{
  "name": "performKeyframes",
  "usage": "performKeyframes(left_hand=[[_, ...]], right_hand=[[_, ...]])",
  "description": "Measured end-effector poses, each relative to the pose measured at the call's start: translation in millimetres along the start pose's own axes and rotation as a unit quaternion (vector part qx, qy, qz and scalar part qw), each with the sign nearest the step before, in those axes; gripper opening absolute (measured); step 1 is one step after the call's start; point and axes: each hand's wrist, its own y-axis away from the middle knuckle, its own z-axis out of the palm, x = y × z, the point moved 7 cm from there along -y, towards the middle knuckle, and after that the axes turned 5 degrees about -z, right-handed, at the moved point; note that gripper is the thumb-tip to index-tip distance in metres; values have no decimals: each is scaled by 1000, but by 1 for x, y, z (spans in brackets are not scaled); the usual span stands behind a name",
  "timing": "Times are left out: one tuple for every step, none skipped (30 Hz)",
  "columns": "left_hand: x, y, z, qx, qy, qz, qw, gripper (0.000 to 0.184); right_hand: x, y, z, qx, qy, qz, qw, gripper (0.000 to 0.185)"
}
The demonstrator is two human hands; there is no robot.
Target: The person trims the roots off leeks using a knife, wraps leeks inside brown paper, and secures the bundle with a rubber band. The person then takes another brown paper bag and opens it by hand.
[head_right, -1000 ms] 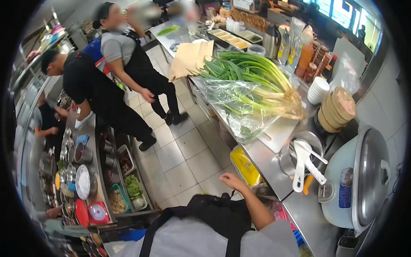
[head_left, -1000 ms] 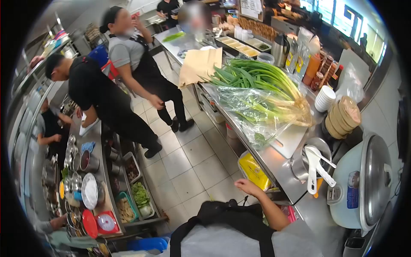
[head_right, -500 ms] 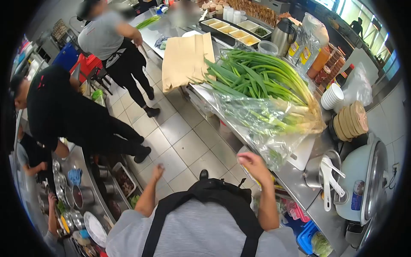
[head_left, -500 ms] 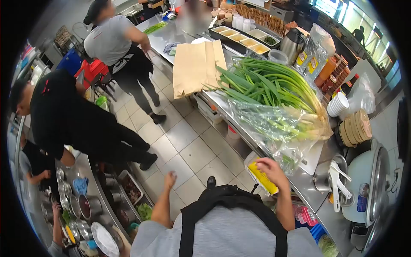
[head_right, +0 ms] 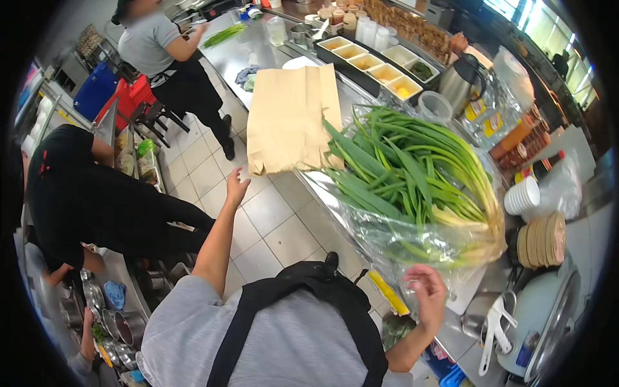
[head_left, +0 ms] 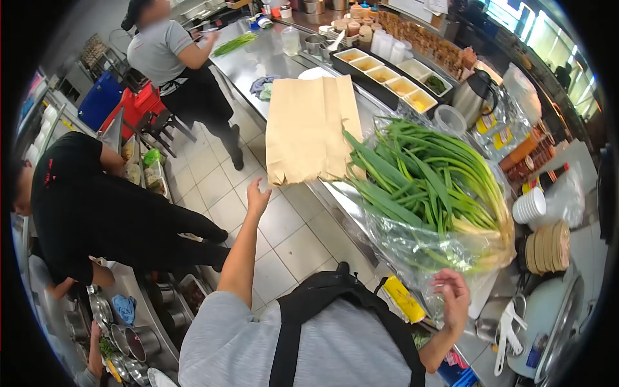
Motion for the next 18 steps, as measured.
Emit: performKeyframes(left_hand=[[14, -14, -6, 31, -71, 71, 994, 58], [22, -32, -13, 36, -74, 72, 994, 58], [36, -52, -21, 49, -100, 95, 989, 61], [51, -75, -26, 62, -122, 119, 983, 64], [59, -102, -31, 66, -118, 120, 984, 64], [62, -128, -35, 49, -120, 119, 984, 69], [62, -151, -34, 31, -122, 115, 985, 73], [69, -171, -33, 31, -118, 112, 986, 73], [77, -195, -32, 37, -154, 116, 981, 76], [86, -220, -30, 42, -190, 122, 973, 79], [94, -246, -25, 41, -186, 126, 973, 79], [104, -272, -17, 30, -218, 155, 963, 82], [111, -299, -7, 18, -251, 184, 950, 86], [117, -326, 2, 3, -269, 201, 942, 85], [120, -351, 11, -2, -267, 206, 941, 85], [130, -368, 19, -12, -279, 220, 935, 79], [135, -384, 29, -21, -290, 231, 928, 72], [135, -400, 39, -26, -284, 231, 930, 72]], right_hand=[[-4, -12, -1, -5, -5, 0, 1000, 36], [-17, -26, 0, -2, -21, -31, 999, 37], [-29, -39, 3, 3, -34, -63, 997, 38], [-34, -52, 9, -8, -48, -74, 996, 39], [-41, -66, 17, -10, -47, -80, 996, 39], [-46, -79, 30, -18, -52, -76, 996, 39], [-50, -91, 45, -27, -56, -70, 996, 39], [-52, -104, 66, -28, -70, -60, 995, 35], [-52, -118, 85, -28, -67, -61, 995, 35], [-47, -134, 110, -56, -66, -39, 995, 32], [-42, -150, 136, -81, -66, -17, 994, 30], [-37, -166, 164, -99, -56, 2, 994, 28], [-29, -182, 193, -114, -47, 23, 992, 27], [-15, -200, 221, -138, -54, 55, 987, 28], [-2, -222, 247, -130, -54, 55, 988, 28], [17, -243, 276, -142, -48, 88, 985, 29], [38, -264, 302, -155, -40, 123, 979, 30], [57, -286, 322, -151, -34, 125, 980, 30]])
